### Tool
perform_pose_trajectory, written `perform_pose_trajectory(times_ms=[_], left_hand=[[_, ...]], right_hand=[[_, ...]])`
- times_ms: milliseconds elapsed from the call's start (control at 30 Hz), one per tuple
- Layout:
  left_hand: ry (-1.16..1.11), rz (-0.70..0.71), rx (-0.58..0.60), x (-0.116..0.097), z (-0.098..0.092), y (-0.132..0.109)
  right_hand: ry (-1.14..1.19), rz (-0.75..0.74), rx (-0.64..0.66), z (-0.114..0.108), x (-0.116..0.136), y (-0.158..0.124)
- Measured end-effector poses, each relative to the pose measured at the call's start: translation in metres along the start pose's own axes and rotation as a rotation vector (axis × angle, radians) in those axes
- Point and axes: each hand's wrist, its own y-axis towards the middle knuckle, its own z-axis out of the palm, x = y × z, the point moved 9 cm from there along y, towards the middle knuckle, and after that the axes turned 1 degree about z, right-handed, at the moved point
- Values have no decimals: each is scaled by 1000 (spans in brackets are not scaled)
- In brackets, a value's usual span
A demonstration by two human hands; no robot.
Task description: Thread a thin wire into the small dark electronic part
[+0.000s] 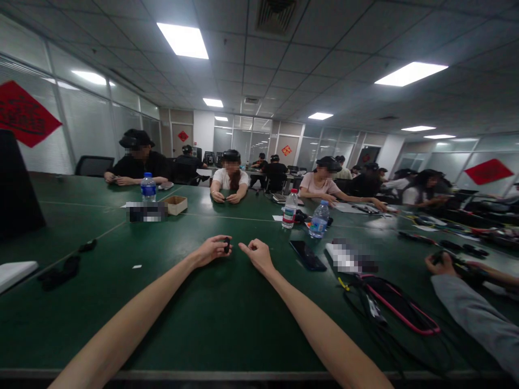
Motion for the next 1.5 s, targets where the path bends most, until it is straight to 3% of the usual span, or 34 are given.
perform_pose_trajectory(times_ms=[167, 267, 467, 633, 800, 1133, 1500], left_hand=[[-9, 0, 3, -1, 1, -1], [-1, 4, -1, -2, 2, -2], [7, 3, -18, -2, 2, -3], [-9, 16, -17, -2, 1, -2], [-34, 13, -18, -1, -1, -1], [-42, 17, 0, -3, 2, -3], [-32, 21, 10, -5, 5, -4]], right_hand=[[-94, 168, 136, 20, -29, 3], [-151, 183, 175, 24, -35, 1], [-319, 159, 161, 21, -20, -8], [-436, -28, 217, 28, 9, -17], [-506, -107, 256, 32, 21, -21], [-497, -146, 315, 35, 23, -22], [-420, -10, 254, 31, 8, -18]])
